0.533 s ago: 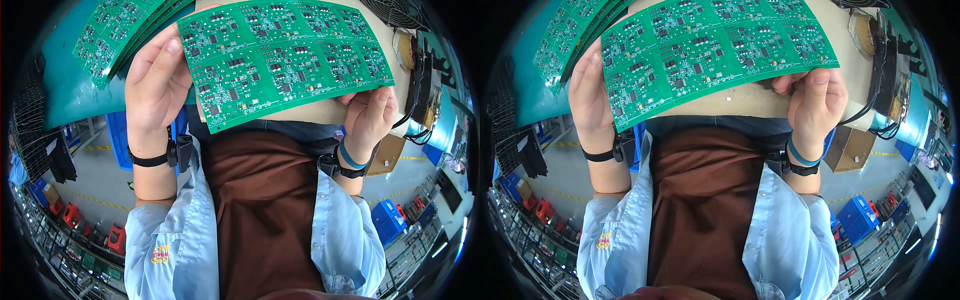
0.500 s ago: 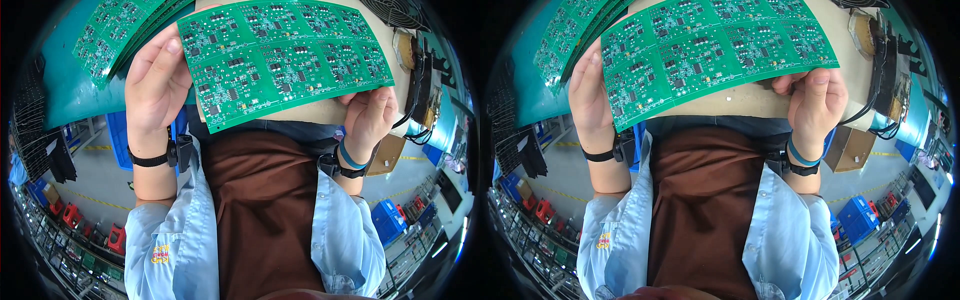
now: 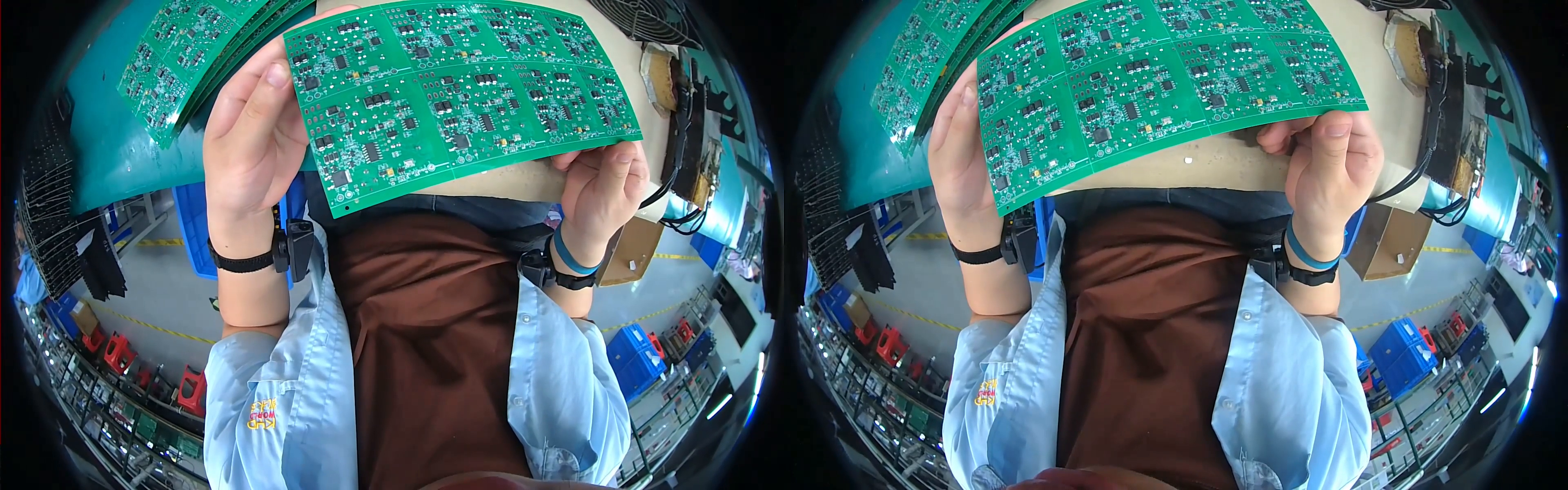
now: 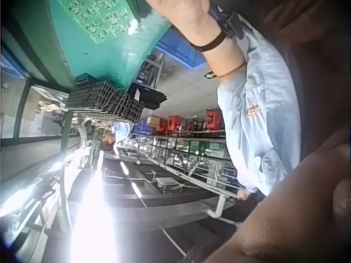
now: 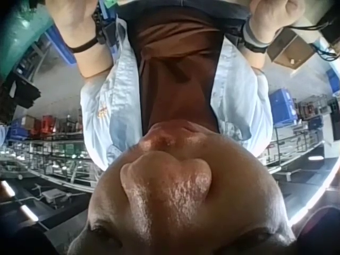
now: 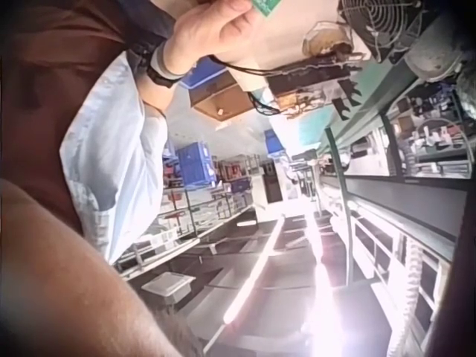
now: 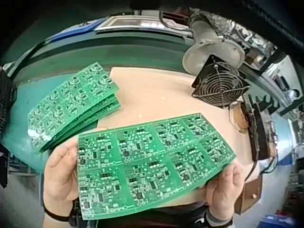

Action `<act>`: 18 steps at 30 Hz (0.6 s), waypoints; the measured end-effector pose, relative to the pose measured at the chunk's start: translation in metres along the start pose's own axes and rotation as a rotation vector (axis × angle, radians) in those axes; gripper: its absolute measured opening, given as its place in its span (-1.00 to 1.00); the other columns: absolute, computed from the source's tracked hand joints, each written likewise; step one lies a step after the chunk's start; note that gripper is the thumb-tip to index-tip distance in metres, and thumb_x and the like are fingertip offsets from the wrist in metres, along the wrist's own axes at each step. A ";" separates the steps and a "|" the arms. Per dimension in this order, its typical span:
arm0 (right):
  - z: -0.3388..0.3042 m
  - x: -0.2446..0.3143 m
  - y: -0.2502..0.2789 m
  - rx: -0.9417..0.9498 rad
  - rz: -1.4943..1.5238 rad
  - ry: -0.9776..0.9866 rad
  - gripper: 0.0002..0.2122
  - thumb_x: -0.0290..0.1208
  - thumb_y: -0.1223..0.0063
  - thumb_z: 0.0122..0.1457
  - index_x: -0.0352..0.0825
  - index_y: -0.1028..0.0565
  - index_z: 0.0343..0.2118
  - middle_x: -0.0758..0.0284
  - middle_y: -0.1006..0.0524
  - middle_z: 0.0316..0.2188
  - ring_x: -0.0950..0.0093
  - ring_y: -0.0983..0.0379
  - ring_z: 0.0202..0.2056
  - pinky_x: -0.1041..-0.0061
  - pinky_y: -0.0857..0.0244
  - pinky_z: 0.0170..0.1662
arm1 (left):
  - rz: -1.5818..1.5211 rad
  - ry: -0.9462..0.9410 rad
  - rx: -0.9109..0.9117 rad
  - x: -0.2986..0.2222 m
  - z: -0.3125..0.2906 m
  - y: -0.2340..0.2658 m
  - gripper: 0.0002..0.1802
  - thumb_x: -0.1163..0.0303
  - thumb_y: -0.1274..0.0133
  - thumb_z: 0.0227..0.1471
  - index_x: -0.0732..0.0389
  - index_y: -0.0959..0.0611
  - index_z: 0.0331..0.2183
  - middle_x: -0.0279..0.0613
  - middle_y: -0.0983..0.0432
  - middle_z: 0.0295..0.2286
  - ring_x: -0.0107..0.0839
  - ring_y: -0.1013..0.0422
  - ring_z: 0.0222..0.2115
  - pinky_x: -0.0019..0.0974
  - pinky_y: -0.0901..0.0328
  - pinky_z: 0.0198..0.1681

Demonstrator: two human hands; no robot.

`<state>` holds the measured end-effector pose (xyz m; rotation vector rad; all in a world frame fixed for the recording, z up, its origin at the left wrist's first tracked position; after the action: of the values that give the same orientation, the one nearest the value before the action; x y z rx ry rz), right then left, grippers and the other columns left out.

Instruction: The person holds a circuit board, turns it over, and places it into a blue bin before picking up another board to place on a stack. Finally, the person holds a circuit board while another person holds a keyboard panel.

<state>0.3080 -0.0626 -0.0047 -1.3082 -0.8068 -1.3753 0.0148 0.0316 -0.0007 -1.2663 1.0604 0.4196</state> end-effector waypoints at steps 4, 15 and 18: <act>0.000 0.000 -0.001 -0.002 0.002 0.002 -0.61 -0.18 0.28 0.38 -0.50 -0.40 -0.18 0.17 -0.53 -0.43 0.43 -0.43 -0.55 0.52 -0.28 -0.52 | -0.007 0.003 -0.012 0.000 0.000 -0.001 -0.50 0.35 0.25 0.30 0.49 -0.26 0.14 -0.02 -0.43 -0.02 -0.38 -0.40 -0.01 -0.31 -0.29 0.07; 0.001 0.000 -0.002 0.034 0.015 0.014 -0.62 -0.19 0.30 0.39 -0.49 -0.39 -0.16 0.18 -0.52 -0.45 0.45 -0.41 -0.55 0.53 -0.25 -0.53 | -0.041 0.011 -0.001 0.003 0.000 0.001 -0.50 0.35 0.25 0.29 0.48 -0.25 0.15 -0.01 -0.43 -0.03 -0.35 -0.41 -0.02 -0.29 -0.31 0.06; 0.002 0.001 -0.004 0.031 0.009 0.005 -0.62 -0.19 0.30 0.39 -0.49 -0.39 -0.16 0.18 -0.52 -0.45 0.45 -0.41 -0.55 0.53 -0.25 -0.53 | -0.062 0.005 0.006 0.003 0.000 0.001 -0.51 0.36 0.25 0.30 0.47 -0.25 0.15 -0.01 -0.42 -0.01 -0.34 -0.40 -0.01 -0.28 -0.31 0.06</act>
<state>0.3050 -0.0599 -0.0025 -1.2825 -0.8152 -1.3538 0.0153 0.0313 -0.0041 -1.2926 1.0228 0.3660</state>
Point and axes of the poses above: each hand's wrist, its own z-axis towards the middle knuckle, its own y-axis out of the back of the hand, x = y × z, the point moved 4 cm from there along z, towards the middle knuckle
